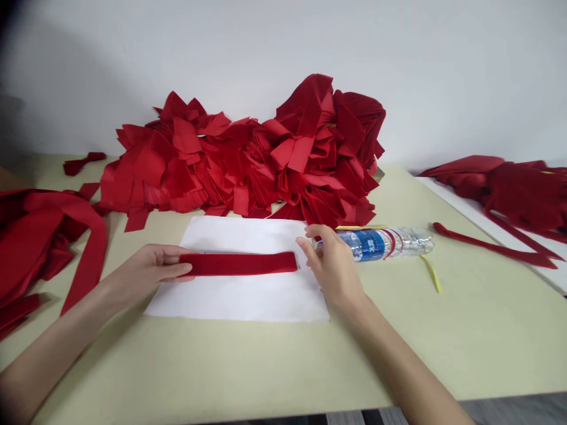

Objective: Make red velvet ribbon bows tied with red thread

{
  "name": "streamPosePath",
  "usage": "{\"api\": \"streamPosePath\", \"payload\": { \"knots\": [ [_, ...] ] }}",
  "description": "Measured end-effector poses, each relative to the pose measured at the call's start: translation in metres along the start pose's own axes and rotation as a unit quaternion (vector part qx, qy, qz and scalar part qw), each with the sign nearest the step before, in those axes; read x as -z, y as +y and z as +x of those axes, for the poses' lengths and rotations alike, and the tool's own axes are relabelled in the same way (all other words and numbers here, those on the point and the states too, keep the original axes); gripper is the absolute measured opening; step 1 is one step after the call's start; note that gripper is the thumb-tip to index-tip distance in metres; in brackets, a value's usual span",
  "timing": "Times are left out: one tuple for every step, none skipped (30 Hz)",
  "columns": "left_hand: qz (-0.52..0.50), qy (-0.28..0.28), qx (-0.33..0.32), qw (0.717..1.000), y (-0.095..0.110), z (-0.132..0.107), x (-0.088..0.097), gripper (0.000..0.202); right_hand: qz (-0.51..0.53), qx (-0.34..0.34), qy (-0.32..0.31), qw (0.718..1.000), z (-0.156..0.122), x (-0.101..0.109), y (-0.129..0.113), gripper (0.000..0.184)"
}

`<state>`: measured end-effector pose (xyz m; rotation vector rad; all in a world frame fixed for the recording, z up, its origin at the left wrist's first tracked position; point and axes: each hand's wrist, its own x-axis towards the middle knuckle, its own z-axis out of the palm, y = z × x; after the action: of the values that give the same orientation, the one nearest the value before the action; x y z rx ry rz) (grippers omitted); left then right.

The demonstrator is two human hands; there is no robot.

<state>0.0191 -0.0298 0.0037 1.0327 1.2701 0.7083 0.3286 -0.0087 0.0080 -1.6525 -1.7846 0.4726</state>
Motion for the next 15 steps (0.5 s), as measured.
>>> {"api": "streamPosePath", "payload": {
  "knots": [
    [0.007,-0.006,0.005,1.000,0.001,0.000,-0.001,0.030,-0.030,0.020,0.024,0.999,-0.003,-0.002,-0.002,0.026],
    [0.012,-0.007,0.008,1.000,0.001,0.000,-0.003,0.029,-0.035,0.041,0.034,0.998,-0.006,-0.005,-0.006,0.025],
    [0.013,-0.008,0.007,1.000,0.000,0.000,-0.006,0.029,-0.017,0.061,0.018,0.998,-0.011,-0.009,-0.011,0.024],
    [0.011,-0.014,0.004,1.000,-0.001,0.000,-0.010,0.028,0.014,0.082,-0.022,0.996,-0.016,-0.014,-0.018,0.023],
    [0.009,-0.024,0.001,1.000,-0.002,0.000,-0.015,0.027,0.046,0.101,-0.077,0.991,-0.022,-0.019,-0.025,0.024],
    [0.011,-0.036,-0.002,0.999,-0.003,-0.001,-0.020,0.026,0.069,0.119,-0.138,0.981,-0.028,-0.025,-0.031,0.028],
    [0.015,-0.053,-0.006,0.998,-0.005,-0.002,-0.026,0.024,0.080,0.132,-0.183,0.971,-0.034,-0.030,-0.038,0.034],
    [0.022,-0.071,-0.011,0.997,-0.006,-0.003,-0.032,0.021,0.086,0.139,-0.212,0.964,-0.039,-0.035,-0.043,0.035],
    [0.029,-0.086,-0.018,0.996,-0.006,-0.004,-0.036,0.018,0.090,0.144,-0.231,0.958,-0.044,-0.039,-0.047,0.032],
    [0.037,-0.096,-0.026,0.994,-0.007,-0.006,-0.040,0.015,0.094,0.148,-0.240,0.955,-0.047,-0.042,-0.050,0.024],
    [0.044,-0.099,-0.033,0.994,-0.007,-0.007,-0.043,0.011,0.102,0.152,-0.247,0.952,-0.049,-0.043,-0.052,0.014],
    [0.050,-0.097,-0.039,0.993,-0.007,-0.008,-0.045,0.008,0.113,0.155,-0.254,0.948,-0.051,-0.044,-0.053,0.010],
    [0.057,-0.093,-0.042,0.993,-0.006,-0.009,-0.045,0.010,0.127,0.156,-0.257,0.945,-0.051,-0.044,-0.053,0.009],
    [0.063,-0.093,-0.043,0.993,-0.006,-0.010,-0.044,0.015,0.145,0.153,-0.254,0.944,-0.050,-0.043,-0.053,0.008],
    [0.063,-0.096,-0.047,0.992,-0.005,-0.011,-0.042,0.019,0.168,0.144,-0.247,0.944,-0.049,-0.041,-0.053,0.007]
  ]
}}
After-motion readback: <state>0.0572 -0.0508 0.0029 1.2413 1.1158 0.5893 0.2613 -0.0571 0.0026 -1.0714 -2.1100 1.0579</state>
